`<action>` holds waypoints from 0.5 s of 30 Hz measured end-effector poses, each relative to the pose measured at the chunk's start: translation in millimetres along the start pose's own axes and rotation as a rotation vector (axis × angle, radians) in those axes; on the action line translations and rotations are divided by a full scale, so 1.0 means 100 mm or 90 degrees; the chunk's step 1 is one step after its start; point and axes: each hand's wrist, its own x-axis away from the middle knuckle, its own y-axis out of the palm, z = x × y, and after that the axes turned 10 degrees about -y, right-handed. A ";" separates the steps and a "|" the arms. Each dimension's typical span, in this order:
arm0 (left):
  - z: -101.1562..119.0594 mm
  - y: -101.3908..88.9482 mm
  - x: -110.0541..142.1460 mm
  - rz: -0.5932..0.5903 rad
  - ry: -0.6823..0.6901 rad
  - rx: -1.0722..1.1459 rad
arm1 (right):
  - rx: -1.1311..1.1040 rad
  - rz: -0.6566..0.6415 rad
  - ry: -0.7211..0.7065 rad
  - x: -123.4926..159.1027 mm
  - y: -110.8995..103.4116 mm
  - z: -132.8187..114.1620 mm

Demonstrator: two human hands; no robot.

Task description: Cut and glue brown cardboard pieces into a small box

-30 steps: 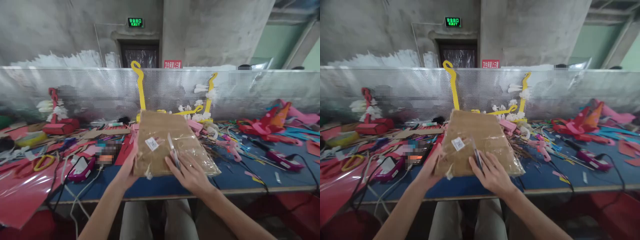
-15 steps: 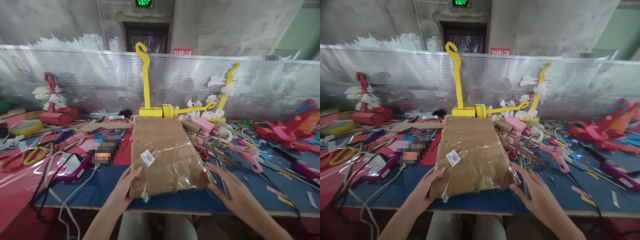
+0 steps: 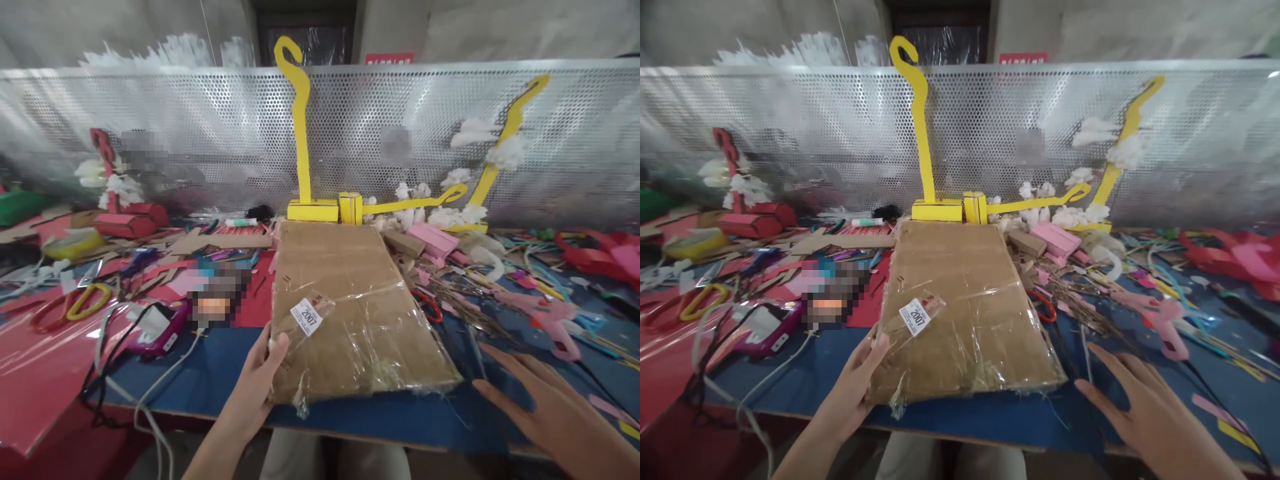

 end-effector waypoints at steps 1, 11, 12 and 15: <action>-0.01 -0.01 -0.01 0.016 -0.011 0.006 | -0.002 -0.002 -0.018 -0.05 -0.02 -0.12; 0.06 -0.11 0.03 -0.130 -0.065 0.057 | -0.189 -0.028 -0.178 -0.54 0.17 -1.76; 0.06 -0.11 0.03 -0.139 -0.063 0.056 | -0.213 -0.046 -0.183 -0.58 0.18 -1.87; 0.05 -0.13 0.06 -0.155 -0.050 0.046 | -0.268 -0.113 -0.205 -0.68 0.22 -2.17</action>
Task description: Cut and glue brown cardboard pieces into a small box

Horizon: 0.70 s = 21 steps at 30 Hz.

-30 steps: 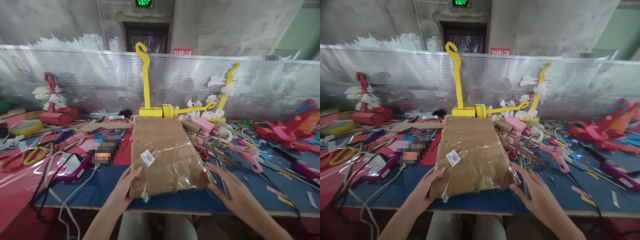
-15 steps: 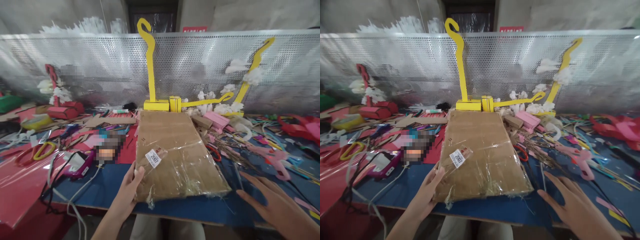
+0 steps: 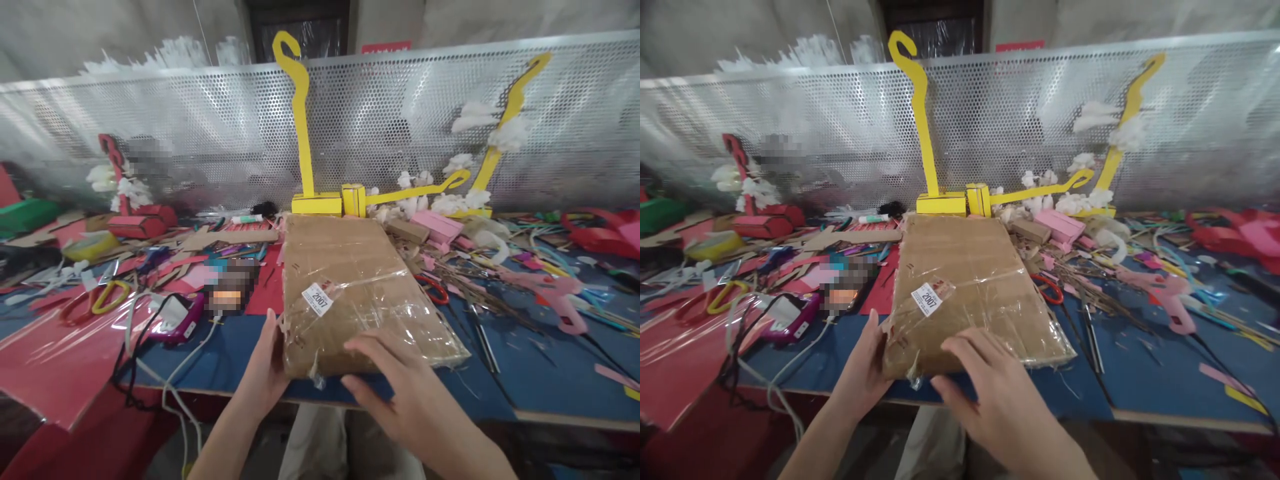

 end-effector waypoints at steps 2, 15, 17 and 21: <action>-0.03 -0.03 0.05 0.000 -0.001 -0.010 | 0.016 -0.055 -0.027 -0.13 0.08 -0.11; -0.22 -0.27 0.37 -0.092 0.067 -0.253 | 0.183 -0.204 -0.274 -0.39 0.32 0.04; -0.22 -0.26 0.35 -0.081 0.058 -0.284 | 0.144 -0.204 -0.255 -0.36 0.29 0.07; -0.25 -0.23 0.33 -0.031 0.030 -0.329 | 0.022 -0.187 -0.176 -0.30 0.26 0.11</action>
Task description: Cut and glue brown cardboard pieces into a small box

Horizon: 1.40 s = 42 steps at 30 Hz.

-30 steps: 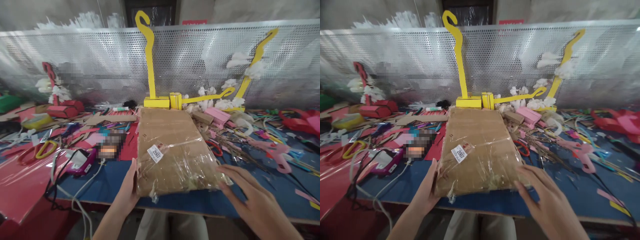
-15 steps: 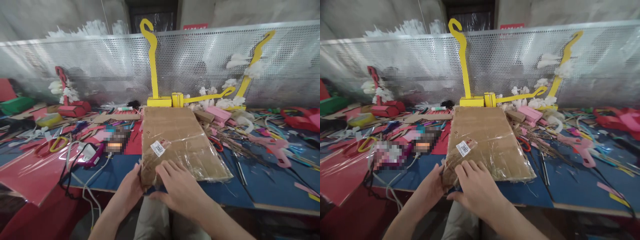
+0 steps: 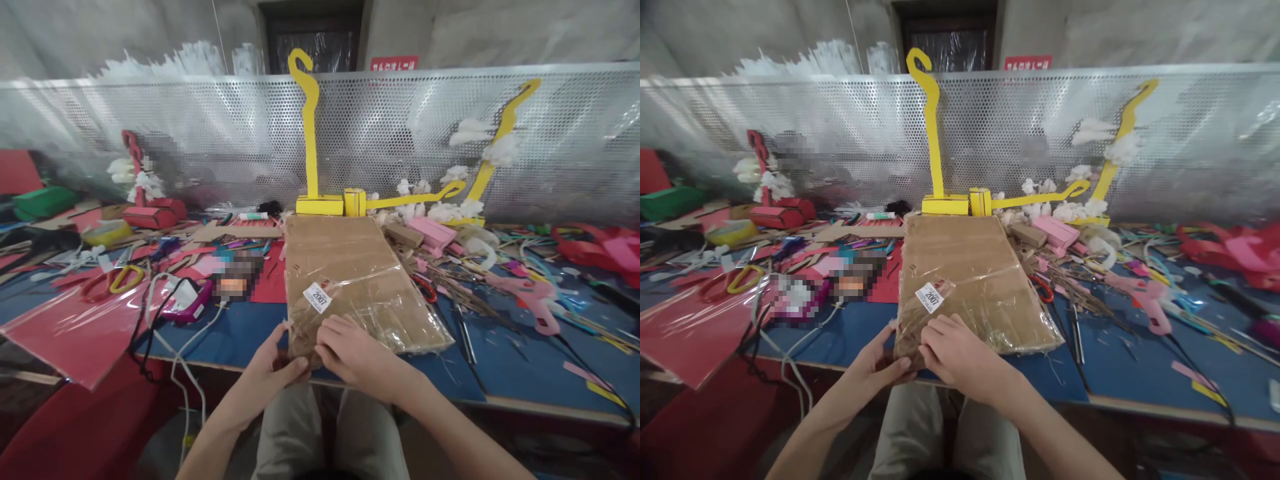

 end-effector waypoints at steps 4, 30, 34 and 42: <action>-0.02 0.05 -0.01 0.024 -0.004 -0.022 | -0.140 0.045 0.027 0.05 -0.01 0.05; -0.16 0.07 -0.08 0.108 0.004 0.014 | 0.079 -0.118 -0.045 -0.27 -0.13 0.12; -0.13 0.09 -0.06 0.101 0.026 0.006 | 0.040 -0.091 -0.061 -0.24 -0.07 0.19; -0.06 0.13 0.00 0.087 0.030 -0.028 | -0.054 0.025 0.022 -0.16 0.11 0.24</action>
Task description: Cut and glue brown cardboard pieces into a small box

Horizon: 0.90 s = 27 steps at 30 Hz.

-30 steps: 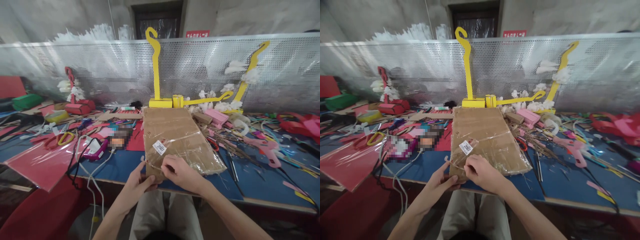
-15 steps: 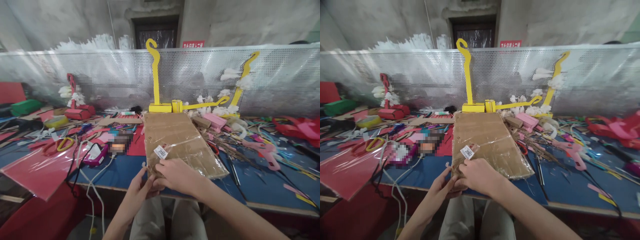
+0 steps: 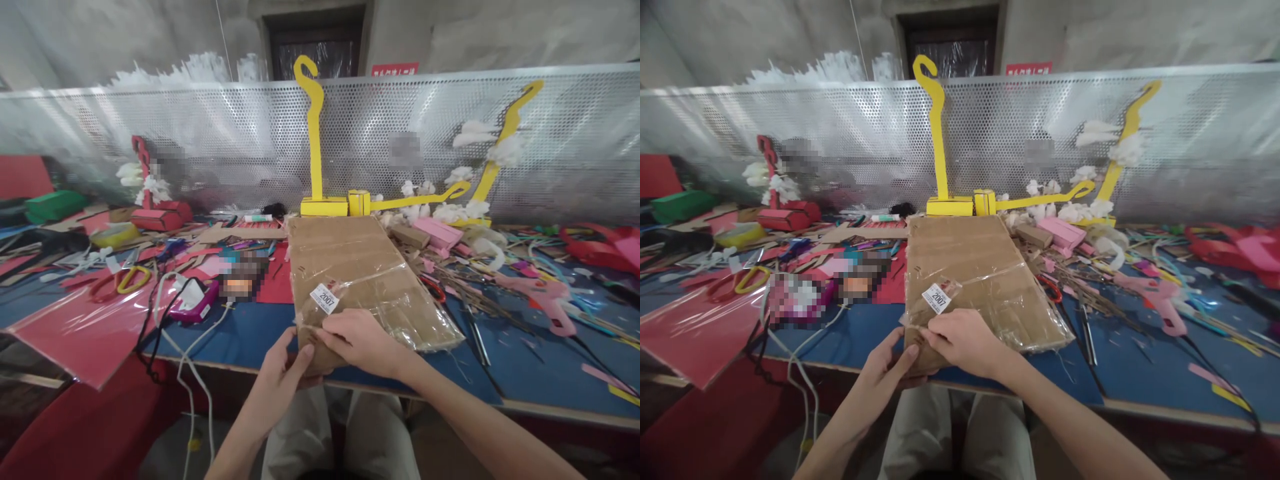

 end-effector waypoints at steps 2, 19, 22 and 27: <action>0.01 0.00 0.00 0.003 -0.008 -0.002 | -0.041 0.021 0.014 0.02 0.01 0.02; -0.03 0.00 -0.01 0.012 -0.033 0.019 | -0.539 0.446 0.256 0.10 -0.02 0.23; -0.03 0.00 -0.01 0.018 -0.032 0.018 | -0.621 0.604 0.334 0.10 0.00 0.36; -0.04 0.00 -0.02 0.024 -0.032 0.012 | -0.675 0.684 0.375 0.18 -0.03 0.41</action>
